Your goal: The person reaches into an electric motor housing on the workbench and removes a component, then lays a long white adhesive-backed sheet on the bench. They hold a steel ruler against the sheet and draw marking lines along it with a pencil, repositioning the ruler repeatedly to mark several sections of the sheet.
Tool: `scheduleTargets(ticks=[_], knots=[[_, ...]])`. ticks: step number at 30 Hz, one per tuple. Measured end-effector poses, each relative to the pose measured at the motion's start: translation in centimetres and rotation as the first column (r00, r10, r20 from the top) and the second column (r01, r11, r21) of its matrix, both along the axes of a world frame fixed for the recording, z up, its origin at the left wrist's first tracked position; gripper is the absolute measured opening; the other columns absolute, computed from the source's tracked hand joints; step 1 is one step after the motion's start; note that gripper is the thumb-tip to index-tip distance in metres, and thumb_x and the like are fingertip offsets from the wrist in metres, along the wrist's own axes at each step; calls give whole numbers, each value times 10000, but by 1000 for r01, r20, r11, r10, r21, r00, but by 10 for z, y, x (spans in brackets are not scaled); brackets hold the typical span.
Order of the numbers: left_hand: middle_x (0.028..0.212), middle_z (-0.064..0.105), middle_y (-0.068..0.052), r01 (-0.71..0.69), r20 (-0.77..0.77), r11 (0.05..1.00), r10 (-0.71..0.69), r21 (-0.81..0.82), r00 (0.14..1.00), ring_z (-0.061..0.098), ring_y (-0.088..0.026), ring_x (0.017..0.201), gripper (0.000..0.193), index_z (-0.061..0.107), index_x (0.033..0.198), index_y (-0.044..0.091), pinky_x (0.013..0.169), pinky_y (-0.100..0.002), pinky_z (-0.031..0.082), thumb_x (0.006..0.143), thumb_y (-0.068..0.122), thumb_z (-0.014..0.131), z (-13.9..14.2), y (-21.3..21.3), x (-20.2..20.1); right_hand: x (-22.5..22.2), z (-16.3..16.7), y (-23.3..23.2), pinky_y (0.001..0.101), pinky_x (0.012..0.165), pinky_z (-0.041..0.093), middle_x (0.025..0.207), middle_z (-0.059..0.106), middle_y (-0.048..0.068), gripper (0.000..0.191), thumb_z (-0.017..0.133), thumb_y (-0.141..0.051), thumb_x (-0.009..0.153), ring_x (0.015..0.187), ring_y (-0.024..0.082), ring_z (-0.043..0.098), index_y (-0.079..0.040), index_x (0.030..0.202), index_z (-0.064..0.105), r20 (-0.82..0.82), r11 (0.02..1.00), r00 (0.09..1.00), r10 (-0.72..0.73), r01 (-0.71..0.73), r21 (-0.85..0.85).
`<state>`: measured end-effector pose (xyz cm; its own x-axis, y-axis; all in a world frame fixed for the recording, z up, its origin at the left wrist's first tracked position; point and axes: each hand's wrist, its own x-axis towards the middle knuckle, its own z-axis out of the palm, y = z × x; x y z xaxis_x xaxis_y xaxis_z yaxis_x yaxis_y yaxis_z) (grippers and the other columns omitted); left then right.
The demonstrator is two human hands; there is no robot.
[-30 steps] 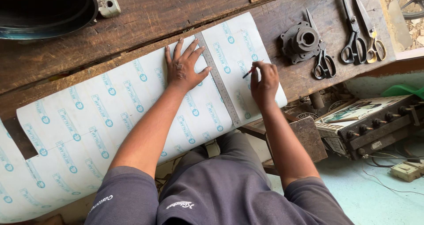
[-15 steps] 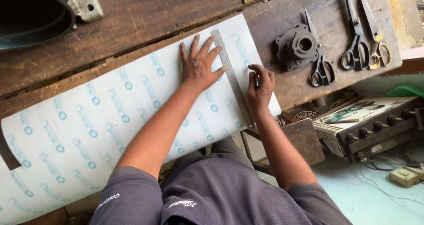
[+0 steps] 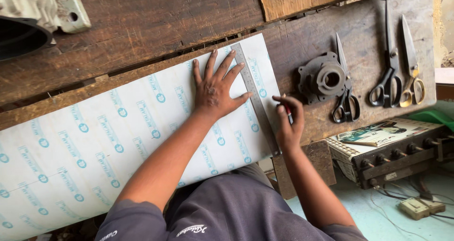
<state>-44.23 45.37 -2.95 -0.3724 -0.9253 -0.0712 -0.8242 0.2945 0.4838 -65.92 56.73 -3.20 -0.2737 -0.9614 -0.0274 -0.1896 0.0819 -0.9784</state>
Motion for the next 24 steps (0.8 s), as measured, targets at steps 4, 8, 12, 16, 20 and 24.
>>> scheduleTargets(ticks=[4,8,12,16,20,24], knots=[[1650,294,-22,-5,6,999,5,45,1000,164,-364,1535,875,557,1447,270,1183,-758,-13,728,731,746,-1,-5,-3,8,5,-1,275,949,498,1263,682,106,245,585,-64,1051,1032,128,619,-17,1292,587,-199,995,977,83,-91,-29],[1667,284,-11,-6,9,999,6,51,1000,160,-344,1553,858,561,1451,269,1198,-744,-11,733,691,766,-1,-6,-1,12,7,-3,295,989,477,1281,683,134,254,591,-36,1037,1095,173,580,-10,1289,582,-347,990,930,119,-136,-26],[1667,315,-8,-20,-30,998,22,55,999,190,-328,1566,820,588,1438,248,1217,-734,3,746,637,794,-1,-4,2,12,5,-5,317,1045,484,1311,640,158,276,595,-7,1038,1170,203,595,-18,1310,551,-298,987,944,140,-156,-31],[1664,334,-21,-21,-61,999,24,49,998,215,-327,1565,784,604,1423,228,1217,-741,9,772,614,806,-3,-4,3,12,0,-4,331,1069,479,1323,622,171,295,590,14,1025,1201,214,598,-20,1315,543,-298,988,944,145,-153,-2],[1659,324,-12,-13,-51,997,17,75,999,207,-333,1554,799,591,1433,245,1195,-759,1,771,646,790,-6,-6,2,11,-4,-4,334,1083,468,1328,627,170,306,590,18,1014,1212,209,574,-16,1313,533,-330,987,931,155,-162,6],[1665,315,-6,-9,-48,997,13,76,999,201,-333,1555,803,580,1445,258,1191,-764,0,776,656,777,-9,-6,2,11,-6,-3,341,1086,461,1313,661,166,309,595,24,1005,1200,210,553,-17,1306,537,-367,986,916,160,-167,12]])
